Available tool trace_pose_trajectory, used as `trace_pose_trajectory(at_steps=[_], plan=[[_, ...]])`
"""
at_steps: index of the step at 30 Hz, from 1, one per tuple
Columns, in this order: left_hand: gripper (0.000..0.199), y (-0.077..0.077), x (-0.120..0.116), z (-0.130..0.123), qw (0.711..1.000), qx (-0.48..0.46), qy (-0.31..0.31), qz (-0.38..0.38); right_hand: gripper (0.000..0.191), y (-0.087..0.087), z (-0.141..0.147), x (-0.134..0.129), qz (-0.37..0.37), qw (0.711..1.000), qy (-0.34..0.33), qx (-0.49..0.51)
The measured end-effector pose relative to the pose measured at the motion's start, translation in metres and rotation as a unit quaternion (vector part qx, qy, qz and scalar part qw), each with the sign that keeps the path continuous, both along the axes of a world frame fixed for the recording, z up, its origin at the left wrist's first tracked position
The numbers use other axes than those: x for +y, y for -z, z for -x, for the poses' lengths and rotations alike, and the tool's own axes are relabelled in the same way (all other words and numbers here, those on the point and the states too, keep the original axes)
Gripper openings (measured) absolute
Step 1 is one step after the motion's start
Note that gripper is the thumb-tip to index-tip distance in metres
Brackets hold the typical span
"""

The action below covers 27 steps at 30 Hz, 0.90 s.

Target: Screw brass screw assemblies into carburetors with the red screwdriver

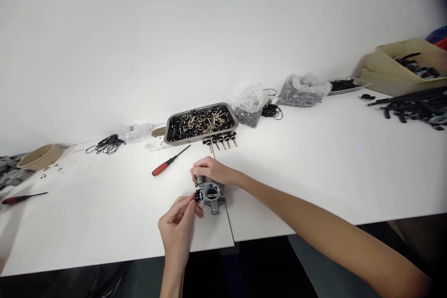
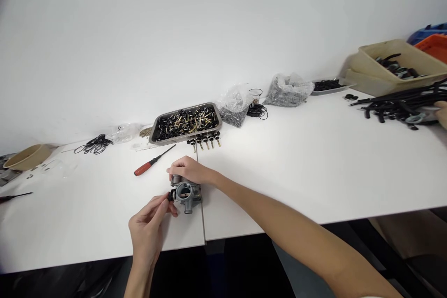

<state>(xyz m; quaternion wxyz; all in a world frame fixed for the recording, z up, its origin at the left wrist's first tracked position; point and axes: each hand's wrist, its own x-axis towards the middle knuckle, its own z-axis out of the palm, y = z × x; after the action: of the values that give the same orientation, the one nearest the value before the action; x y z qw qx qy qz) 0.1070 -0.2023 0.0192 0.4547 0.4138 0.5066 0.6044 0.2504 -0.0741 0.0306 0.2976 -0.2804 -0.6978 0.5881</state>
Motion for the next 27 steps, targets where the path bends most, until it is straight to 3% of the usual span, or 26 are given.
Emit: trace_pose_trajectory(at_steps=[8,19,27], plan=[[0.026,0.005,0.003,0.006,1.000,0.018,0.021,0.010,0.033,0.003,0.001,0.001,0.011,1.000,-0.019,0.012],[0.029,-0.002,0.002,-0.005,0.999,0.033,-0.037,0.016,0.034,0.001,0.001,0.001,0.015,1.000,-0.022,0.001],[0.024,0.010,0.004,0.005,0.999,0.030,-0.007,-0.022,0.034,0.001,0.000,0.001,0.014,1.000,-0.023,0.001]])
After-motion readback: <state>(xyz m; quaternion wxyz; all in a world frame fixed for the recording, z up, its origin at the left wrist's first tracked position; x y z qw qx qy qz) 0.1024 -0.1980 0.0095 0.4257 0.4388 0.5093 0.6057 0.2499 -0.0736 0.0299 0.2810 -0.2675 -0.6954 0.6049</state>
